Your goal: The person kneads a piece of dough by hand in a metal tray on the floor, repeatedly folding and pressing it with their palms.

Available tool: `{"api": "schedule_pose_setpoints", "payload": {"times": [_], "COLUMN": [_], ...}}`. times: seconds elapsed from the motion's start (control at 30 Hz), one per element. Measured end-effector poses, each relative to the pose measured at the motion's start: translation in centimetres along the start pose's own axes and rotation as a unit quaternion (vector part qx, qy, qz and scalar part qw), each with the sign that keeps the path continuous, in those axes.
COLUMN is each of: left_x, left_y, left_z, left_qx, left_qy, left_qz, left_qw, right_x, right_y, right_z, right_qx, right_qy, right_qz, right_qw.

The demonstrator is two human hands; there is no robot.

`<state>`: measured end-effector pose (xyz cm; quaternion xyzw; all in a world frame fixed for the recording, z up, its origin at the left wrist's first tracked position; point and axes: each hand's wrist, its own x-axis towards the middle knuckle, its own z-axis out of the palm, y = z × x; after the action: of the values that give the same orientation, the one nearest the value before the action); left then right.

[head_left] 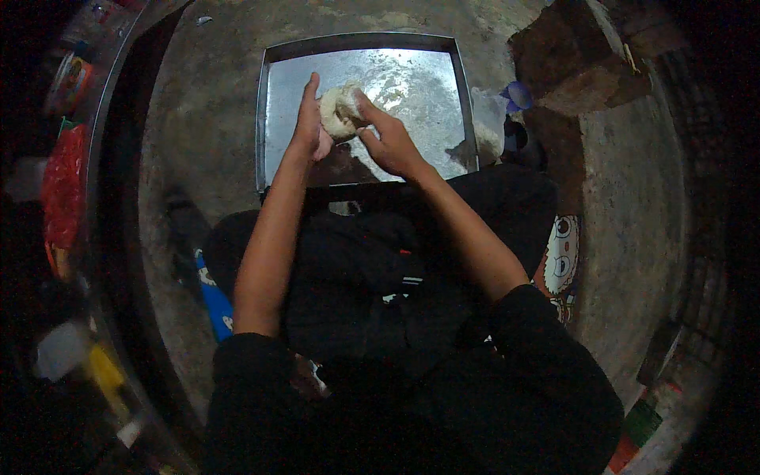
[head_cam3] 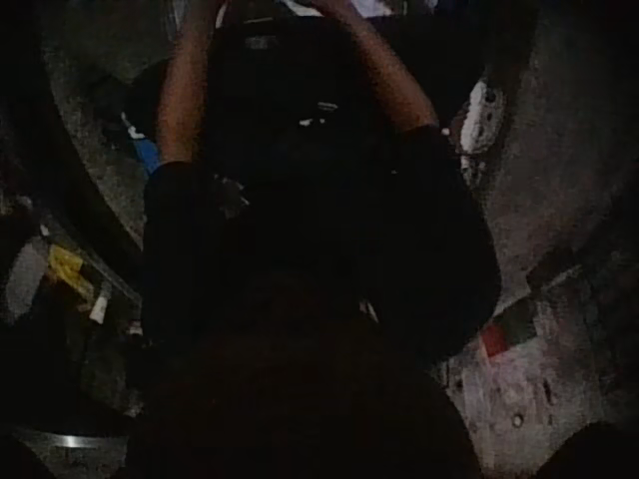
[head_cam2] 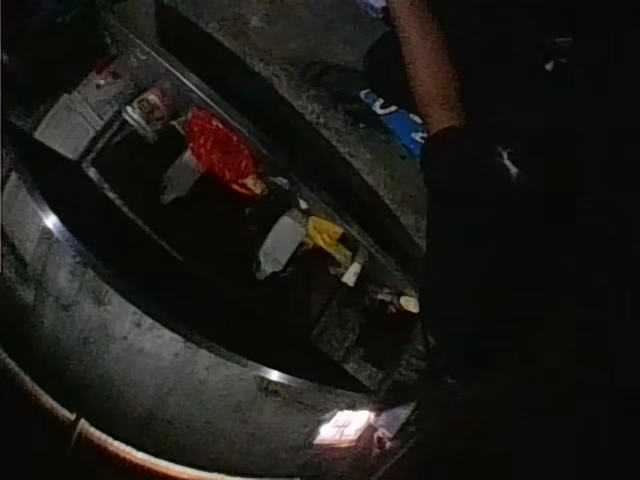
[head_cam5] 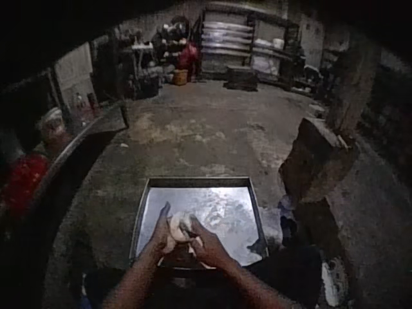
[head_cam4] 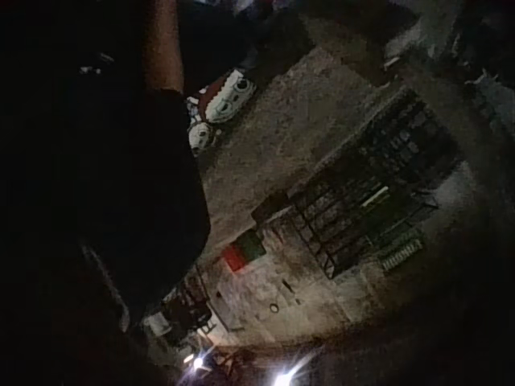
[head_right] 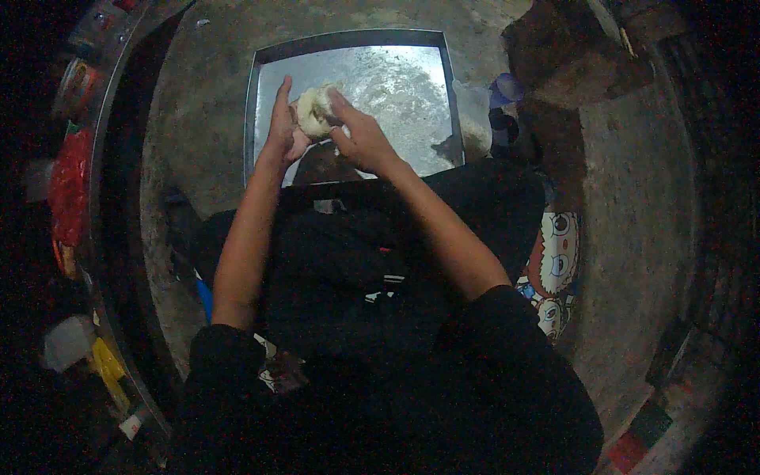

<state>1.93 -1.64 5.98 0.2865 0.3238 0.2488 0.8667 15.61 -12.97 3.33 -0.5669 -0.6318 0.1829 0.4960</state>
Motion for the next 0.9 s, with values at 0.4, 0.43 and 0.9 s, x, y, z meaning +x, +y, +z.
{"api": "schedule_pose_setpoints", "payload": {"times": [0.4,0.43,0.9], "left_x": [1.7,2.4,-1.9], "left_y": [-2.1,-2.3,-3.1], "left_z": [1.5,0.7,-4.3], "left_qx": [0.386,0.536,0.831], "left_qy": [0.066,0.091,-0.113], "left_qz": [0.279,0.329,-0.164], "left_qw": [0.877,0.772,0.520], "right_x": [0.7,0.9,1.2], "right_y": [-1.0,0.5,9.0], "right_z": [1.0,1.0,4.6], "right_qx": [0.651,0.626,-0.384], "right_qy": [0.109,0.142,-0.110], "right_qz": [0.268,0.265,0.031], "right_qw": [0.702,0.720,0.916]}}
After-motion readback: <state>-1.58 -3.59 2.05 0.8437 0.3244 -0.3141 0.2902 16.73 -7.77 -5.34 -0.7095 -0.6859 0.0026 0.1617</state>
